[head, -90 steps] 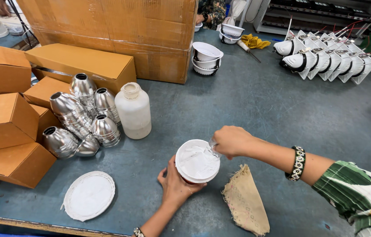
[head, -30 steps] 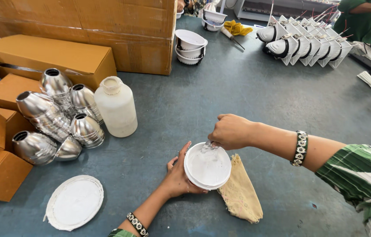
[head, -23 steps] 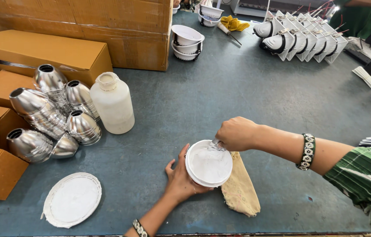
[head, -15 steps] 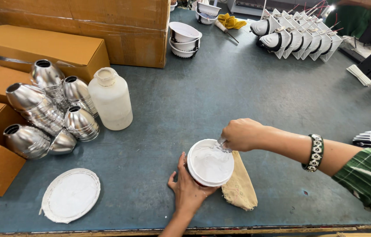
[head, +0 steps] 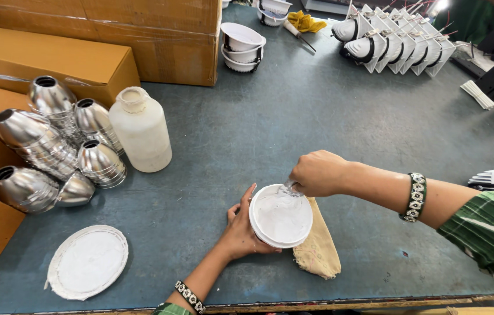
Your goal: The person applies a white paste to the back of a circular white plastic component using a metal spatula. They then scoop more paste from a container, spread it, and clean the spatula with a cloth before placing the lid back on the container.
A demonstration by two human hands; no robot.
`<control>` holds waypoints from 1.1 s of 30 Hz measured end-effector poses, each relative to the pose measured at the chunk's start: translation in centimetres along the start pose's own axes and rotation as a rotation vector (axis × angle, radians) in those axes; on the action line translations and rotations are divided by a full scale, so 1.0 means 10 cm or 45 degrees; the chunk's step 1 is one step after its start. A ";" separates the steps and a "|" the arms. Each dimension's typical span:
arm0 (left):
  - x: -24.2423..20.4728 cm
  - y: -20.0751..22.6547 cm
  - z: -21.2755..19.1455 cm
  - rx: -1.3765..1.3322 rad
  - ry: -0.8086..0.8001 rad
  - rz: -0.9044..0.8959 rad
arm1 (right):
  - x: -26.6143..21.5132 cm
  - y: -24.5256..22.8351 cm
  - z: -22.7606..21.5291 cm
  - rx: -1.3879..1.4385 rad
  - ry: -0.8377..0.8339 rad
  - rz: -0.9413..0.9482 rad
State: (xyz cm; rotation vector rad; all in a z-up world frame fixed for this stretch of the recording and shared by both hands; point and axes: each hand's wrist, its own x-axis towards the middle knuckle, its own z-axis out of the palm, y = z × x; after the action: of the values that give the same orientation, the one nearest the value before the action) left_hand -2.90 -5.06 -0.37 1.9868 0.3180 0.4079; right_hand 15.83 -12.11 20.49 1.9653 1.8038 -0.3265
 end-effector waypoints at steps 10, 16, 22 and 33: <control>-0.12 0.20 0.24 0.064 0.203 -0.096 | -0.19 -0.08 0.21 0.031 -0.078 0.312; -0.17 0.26 0.34 0.074 0.318 -0.074 | -0.30 -0.16 0.19 0.127 -0.189 0.433; -0.39 0.46 0.72 0.122 0.667 -0.219 | -0.42 -0.18 0.19 0.258 -0.149 0.390; -0.15 -0.06 0.12 -0.139 -0.012 0.230 | -0.23 -0.12 0.18 -0.285 0.036 -0.099</control>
State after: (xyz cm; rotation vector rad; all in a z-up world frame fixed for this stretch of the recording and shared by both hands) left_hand -3.75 -6.41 -1.60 1.9162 0.1080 0.5191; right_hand 14.59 -14.96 19.78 1.7579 1.8501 -0.1152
